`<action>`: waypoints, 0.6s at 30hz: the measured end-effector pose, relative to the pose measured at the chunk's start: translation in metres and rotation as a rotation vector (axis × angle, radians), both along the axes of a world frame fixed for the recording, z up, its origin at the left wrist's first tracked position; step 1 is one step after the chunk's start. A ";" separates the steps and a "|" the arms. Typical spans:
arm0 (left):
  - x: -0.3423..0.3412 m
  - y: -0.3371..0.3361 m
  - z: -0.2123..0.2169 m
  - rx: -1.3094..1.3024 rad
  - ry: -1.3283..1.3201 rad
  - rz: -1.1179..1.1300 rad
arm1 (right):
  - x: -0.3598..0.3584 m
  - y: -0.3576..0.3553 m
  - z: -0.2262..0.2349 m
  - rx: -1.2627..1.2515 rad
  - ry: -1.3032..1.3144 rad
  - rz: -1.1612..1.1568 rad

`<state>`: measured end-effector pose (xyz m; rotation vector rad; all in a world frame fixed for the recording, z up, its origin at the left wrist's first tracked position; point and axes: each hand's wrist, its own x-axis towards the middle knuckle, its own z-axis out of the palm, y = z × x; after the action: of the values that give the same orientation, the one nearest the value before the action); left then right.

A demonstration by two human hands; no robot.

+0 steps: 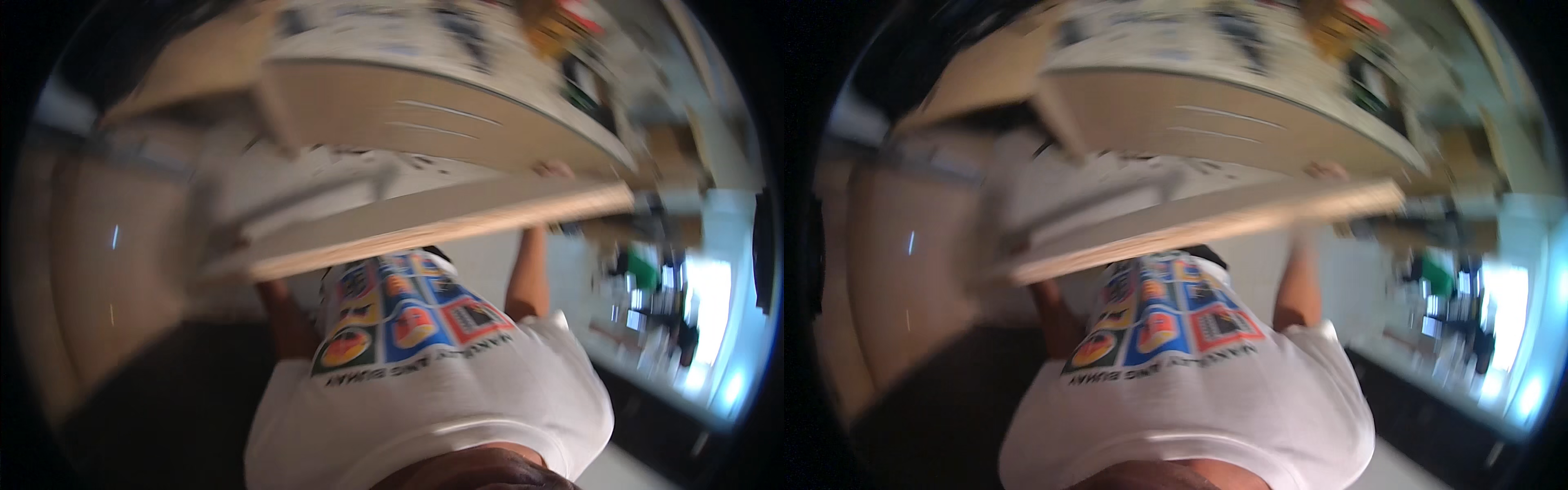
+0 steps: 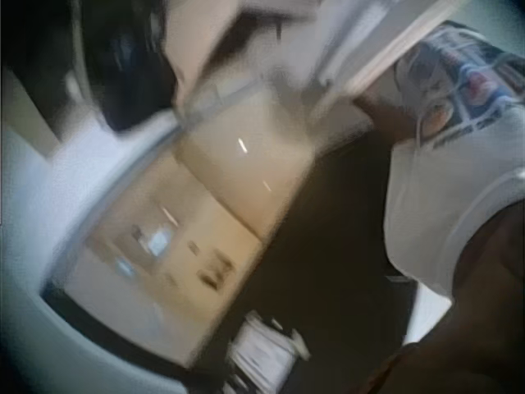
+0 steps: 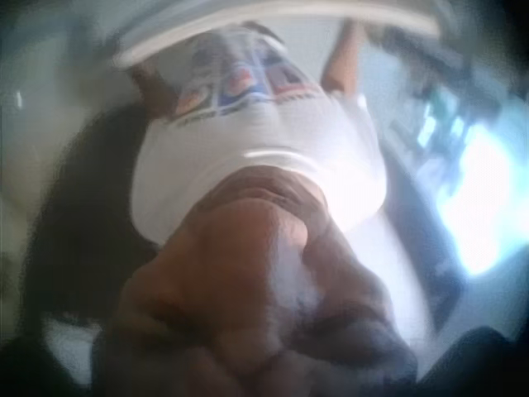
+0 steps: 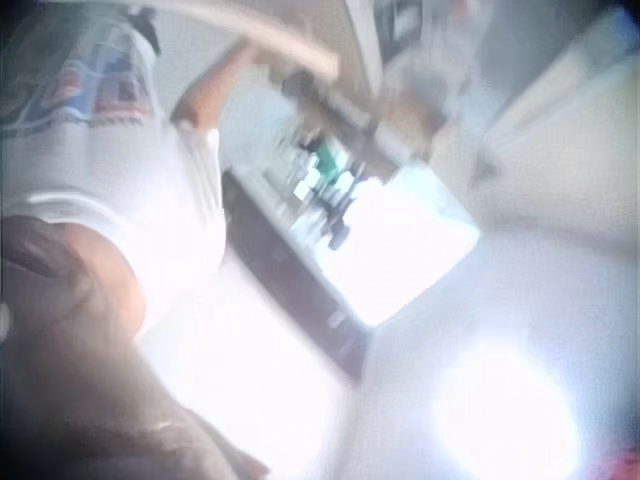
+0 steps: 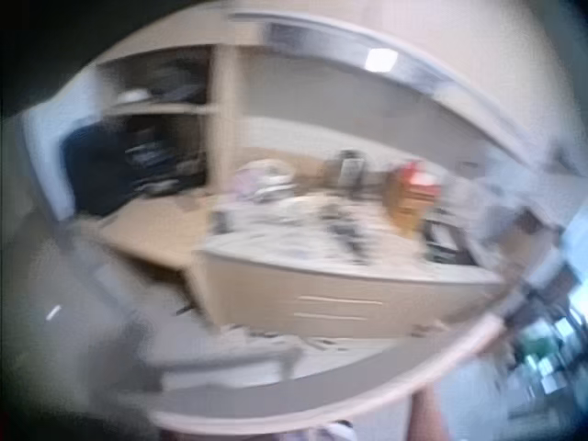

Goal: The person applies adhesive to a white panel and a strip of edge banding, then fits the panel into a cabinet shelf. The person also uses a brush to apply adhesive to the panel's edge and wipes the surface with a cloth.

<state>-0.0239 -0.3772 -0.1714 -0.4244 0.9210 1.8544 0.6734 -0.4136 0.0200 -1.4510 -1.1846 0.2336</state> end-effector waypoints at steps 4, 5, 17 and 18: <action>-0.027 0.024 0.063 0.020 0.106 0.258 | -0.022 -0.009 -0.025 -0.039 -0.157 -0.077; -0.032 0.030 0.084 0.016 0.143 0.294 | -0.031 -0.011 -0.016 0.077 0.461 -0.227; -0.015 0.060 0.254 -0.125 0.719 -0.092 | -0.161 -0.021 0.050 -0.011 0.515 -0.619; -0.016 0.063 0.263 -0.165 0.849 -0.165 | -0.158 -0.021 0.056 -0.007 0.542 -0.637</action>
<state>-0.0398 -0.3139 0.0916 0.3823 1.6177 1.8082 0.5158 -0.4344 0.0762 -1.5638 -0.2613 0.1689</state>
